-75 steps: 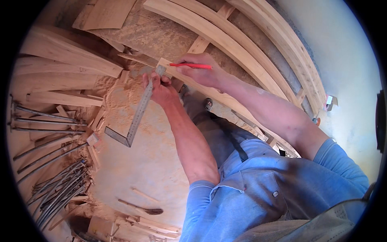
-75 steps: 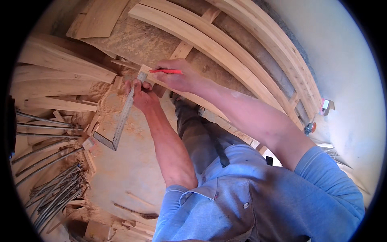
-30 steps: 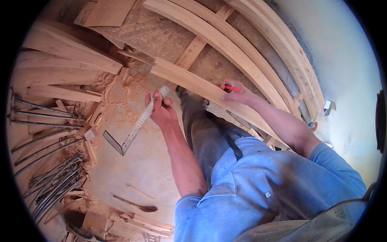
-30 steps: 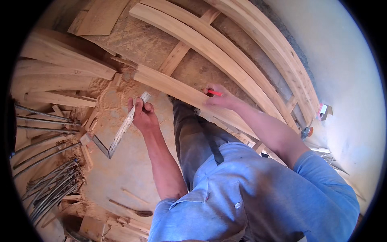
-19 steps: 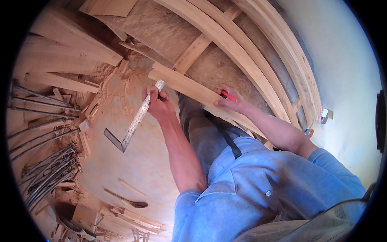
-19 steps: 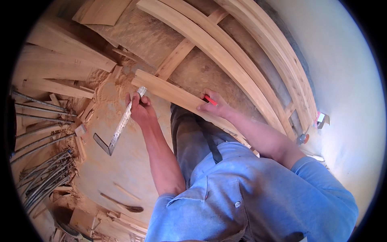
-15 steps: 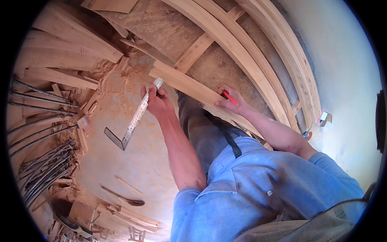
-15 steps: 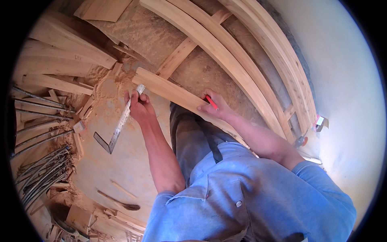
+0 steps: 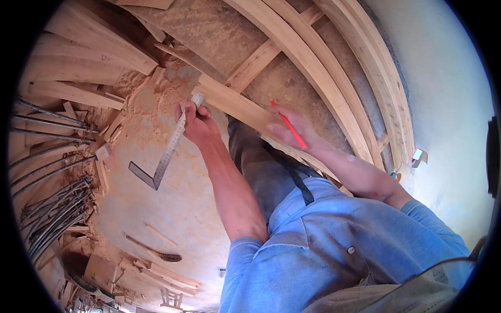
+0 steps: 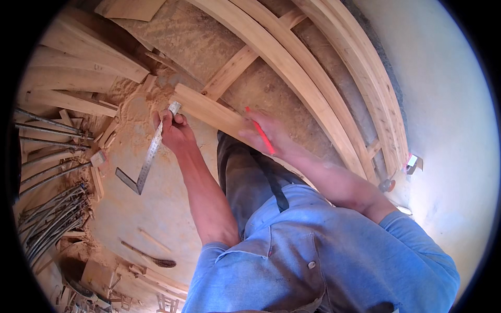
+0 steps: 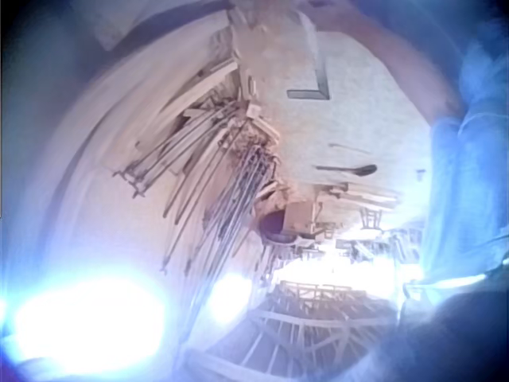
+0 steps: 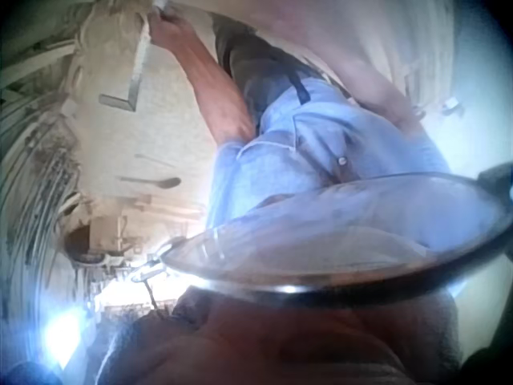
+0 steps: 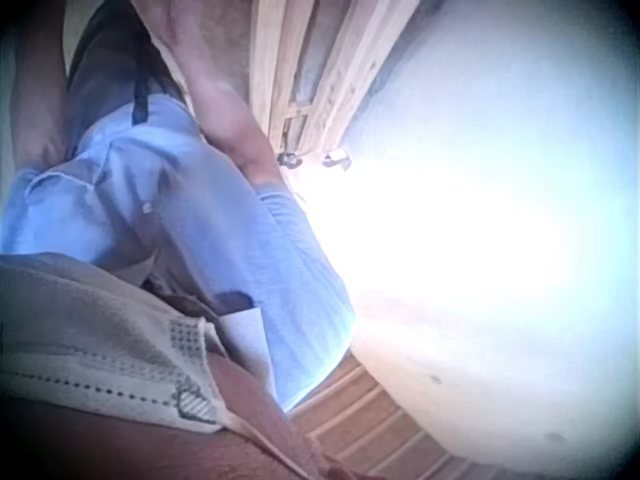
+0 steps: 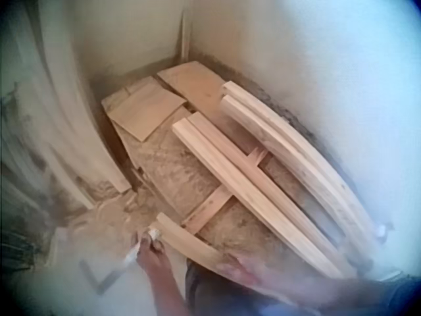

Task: The person measures and marks several wooden planks using a metal square and a red pencil. They then pick up a marked plank and walk toward a table saw, placing the plank on the saw's surface.

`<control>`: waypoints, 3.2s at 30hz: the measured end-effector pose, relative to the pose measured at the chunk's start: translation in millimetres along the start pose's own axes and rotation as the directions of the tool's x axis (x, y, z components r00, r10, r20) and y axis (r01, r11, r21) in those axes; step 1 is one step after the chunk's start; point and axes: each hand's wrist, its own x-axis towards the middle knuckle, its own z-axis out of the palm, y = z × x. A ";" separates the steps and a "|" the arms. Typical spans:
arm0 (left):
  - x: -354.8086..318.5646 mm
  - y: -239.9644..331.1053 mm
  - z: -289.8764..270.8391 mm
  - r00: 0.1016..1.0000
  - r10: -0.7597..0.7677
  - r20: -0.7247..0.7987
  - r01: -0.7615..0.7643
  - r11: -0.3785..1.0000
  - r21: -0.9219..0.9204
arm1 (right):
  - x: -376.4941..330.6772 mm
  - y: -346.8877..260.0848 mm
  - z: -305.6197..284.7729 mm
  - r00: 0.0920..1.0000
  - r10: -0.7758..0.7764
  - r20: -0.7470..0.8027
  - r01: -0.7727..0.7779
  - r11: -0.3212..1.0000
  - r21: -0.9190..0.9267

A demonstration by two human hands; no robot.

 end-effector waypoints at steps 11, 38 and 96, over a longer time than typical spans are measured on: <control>1.2 -1.8 0.9 0.999 -0.003 0.037 0.002 1.000 0.020 | 97.4 -64.2 22.3 0.984 -0.164 0.065 0.151 0.974 0.167; -121.8 47.0 -106.3 0.940 -0.341 0.020 0.317 0.894 0.316 | -155.2 71.7 -8.5 0.965 0.261 -0.017 -0.245 0.877 -0.415; -480.4 94.8 -216.0 0.483 -0.872 0.086 0.208 0.210 0.955 | -786.5 152.1 229.4 0.253 0.817 -0.519 -0.497 0.570 0.654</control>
